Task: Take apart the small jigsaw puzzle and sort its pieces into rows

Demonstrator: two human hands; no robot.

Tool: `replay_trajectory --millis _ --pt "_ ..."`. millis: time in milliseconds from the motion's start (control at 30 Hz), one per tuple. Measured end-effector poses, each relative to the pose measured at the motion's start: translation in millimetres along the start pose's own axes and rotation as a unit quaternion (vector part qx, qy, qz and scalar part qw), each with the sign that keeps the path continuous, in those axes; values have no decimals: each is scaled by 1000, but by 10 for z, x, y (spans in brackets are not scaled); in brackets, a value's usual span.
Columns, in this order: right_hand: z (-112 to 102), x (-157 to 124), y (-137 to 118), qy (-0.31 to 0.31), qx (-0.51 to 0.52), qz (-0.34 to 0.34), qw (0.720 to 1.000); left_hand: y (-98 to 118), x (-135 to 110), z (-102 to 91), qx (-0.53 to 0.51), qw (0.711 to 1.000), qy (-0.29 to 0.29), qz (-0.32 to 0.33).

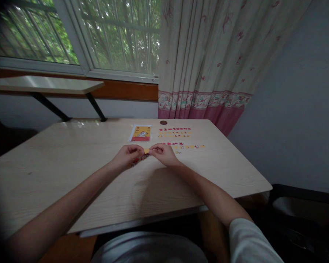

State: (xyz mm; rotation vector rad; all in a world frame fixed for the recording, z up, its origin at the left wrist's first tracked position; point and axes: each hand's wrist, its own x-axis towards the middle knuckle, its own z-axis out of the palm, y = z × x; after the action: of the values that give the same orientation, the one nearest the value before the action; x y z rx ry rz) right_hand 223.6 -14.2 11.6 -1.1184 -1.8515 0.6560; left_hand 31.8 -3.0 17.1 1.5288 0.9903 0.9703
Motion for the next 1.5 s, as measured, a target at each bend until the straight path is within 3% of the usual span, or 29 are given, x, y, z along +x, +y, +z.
replay_trajectory --millis 200,433,567,667,767,867,1033,1300,1500 --pt "-89 -8 2 12 -121 -139 983 -12 0 -4 15 1000 -16 -16" --pt "-139 -23 18 32 -172 -198 964 6 -4 -14 27 999 -28 -12" --pt "-291 0 37 88 -171 -181 965 -3 10 -147 54 998 24 -5" --pt "-416 32 80 134 -174 -164 962 -42 36 -344 172 983 64 8" --pt "-490 56 101 154 -176 -166 958 -61 62 -526 368 925 48 82" --pt "-506 63 100 159 -183 -177 954 -81 86 -603 464 877 29 120" --pt "-497 63 130 160 -182 -197 950 -155 114 -578 484 865 -17 135" --pt "-551 99 170 159 -189 -202 947 -180 113 -586 513 848 -31 128" --pt "-947 208 501 192 -261 -128 937 -146 115 -595 545 829 -21 124"
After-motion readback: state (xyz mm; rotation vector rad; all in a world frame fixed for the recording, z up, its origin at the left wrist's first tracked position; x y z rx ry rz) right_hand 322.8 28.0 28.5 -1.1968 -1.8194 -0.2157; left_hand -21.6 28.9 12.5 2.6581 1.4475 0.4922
